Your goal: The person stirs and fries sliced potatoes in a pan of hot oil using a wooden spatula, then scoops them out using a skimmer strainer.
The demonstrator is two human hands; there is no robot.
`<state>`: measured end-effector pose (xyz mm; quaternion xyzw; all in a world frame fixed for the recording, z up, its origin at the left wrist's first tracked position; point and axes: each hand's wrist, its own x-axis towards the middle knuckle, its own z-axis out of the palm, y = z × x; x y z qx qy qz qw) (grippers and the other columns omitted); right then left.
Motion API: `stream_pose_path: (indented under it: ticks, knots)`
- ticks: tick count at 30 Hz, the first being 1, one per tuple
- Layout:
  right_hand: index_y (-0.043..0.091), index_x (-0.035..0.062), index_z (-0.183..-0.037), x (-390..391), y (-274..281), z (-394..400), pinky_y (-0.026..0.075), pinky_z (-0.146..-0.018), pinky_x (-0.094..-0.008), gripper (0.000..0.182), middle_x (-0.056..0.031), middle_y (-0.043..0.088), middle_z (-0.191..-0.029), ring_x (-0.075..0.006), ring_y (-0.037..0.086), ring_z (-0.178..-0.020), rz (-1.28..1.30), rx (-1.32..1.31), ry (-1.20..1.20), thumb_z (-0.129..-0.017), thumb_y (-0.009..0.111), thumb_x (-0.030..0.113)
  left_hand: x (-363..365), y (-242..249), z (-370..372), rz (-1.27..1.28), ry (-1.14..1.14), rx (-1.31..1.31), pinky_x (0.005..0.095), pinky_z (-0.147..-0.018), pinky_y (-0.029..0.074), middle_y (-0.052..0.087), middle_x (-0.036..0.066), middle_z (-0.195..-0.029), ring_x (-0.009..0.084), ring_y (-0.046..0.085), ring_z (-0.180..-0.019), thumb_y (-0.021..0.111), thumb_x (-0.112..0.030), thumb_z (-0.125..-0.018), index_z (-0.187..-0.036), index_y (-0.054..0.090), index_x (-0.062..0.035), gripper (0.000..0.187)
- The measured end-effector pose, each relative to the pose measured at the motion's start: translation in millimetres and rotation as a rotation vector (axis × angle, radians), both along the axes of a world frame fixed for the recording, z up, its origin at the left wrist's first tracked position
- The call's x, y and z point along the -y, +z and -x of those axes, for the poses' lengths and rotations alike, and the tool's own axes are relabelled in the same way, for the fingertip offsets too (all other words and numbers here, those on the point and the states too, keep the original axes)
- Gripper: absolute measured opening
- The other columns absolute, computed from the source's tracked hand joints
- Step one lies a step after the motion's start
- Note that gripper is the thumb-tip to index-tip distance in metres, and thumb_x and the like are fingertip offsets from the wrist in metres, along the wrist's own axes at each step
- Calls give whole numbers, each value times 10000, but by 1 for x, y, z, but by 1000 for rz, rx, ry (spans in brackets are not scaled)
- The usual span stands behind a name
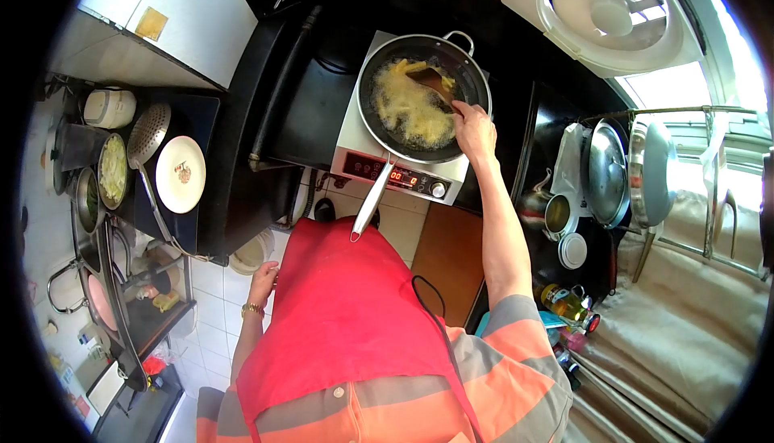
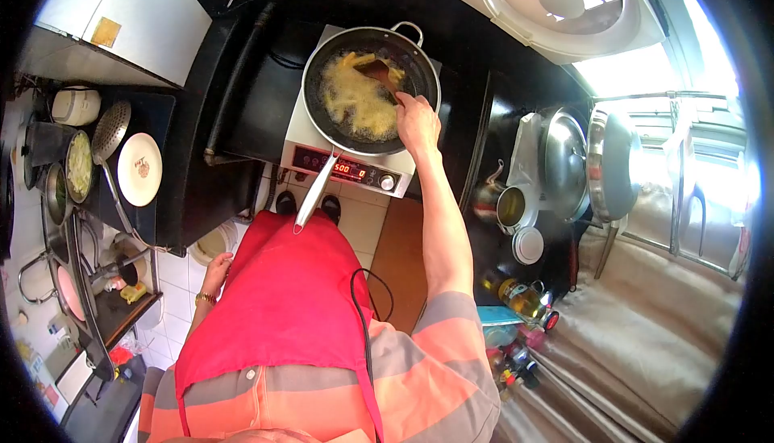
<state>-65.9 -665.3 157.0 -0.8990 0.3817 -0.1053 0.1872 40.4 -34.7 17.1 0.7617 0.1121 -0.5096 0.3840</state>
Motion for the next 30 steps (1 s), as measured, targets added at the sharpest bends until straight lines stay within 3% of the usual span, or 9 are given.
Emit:
stream_pose_path:
  ticks: [7, 9, 15, 21, 23, 30]
  knots:
    - [723, 167, -1262, -11, -1, -9, 557, -863, -540, 310, -196, 695, -1088, -436, 703, -968, 17, -22, 36, -992, 589, 244, 3, 3, 1, -16, -18, 0, 229, -634, 446, 641, -47, -868, 56, 534, -713, 600, -202, -1033, -1306, 660, -82, 305]
    - [725, 136, -1257, -11, 3, -12, 556, -872, -502, 318, -182, 702, -1082, -415, 689, -980, 42, -69, 22, -974, 596, 204, 4, 1, -2, -1, -58, 1, 295, -697, 554, 707, 46, -996, 129, 654, -816, 588, -179, -1020, -1345, 623, -31, 359]
    - [732, 105, -1235, -5, -4, -16, 546, -924, -490, 317, -188, 714, -1135, -417, 680, -1046, 27, 44, -18, -969, 593, 208, 3, 2, -2, 12, -43, -2, 305, -712, 568, 720, 65, -1027, 152, 688, -867, 582, -179, -1022, -1359, 604, -26, 371]
    - [745, 130, -1250, -9, 11, -6, 540, -948, -528, 353, -236, 717, -1143, -436, 687, -1065, -60, -51, 64, -961, 604, 276, -3, -5, 2, 2, -47, 14, 303, -718, 567, 715, 69, -1039, 153, 685, -859, 593, -187, -1019, -1354, 609, -34, 369]
    - [748, 94, -1234, -9, 21, 6, 533, -975, -469, 359, -191, 728, -1172, -399, 679, -1111, -81, -92, 41, -947, 595, 245, -5, -7, 5, 19, -19, 3, 301, -718, 564, 714, 67, -1038, 151, 681, -854, 597, -188, -1017, -1351, 613, -37, 368]
    - [750, 81, -1230, -16, 32, 53, 541, -976, -459, 355, -231, 730, -1148, -394, 695, -1098, -173, -100, 71, -919, 629, 204, 5, -11, 12, 10, -31, -14, 308, -717, 557, 713, 71, -1043, 159, 683, -869, 597, -190, -1010, -1353, 613, -45, 372]
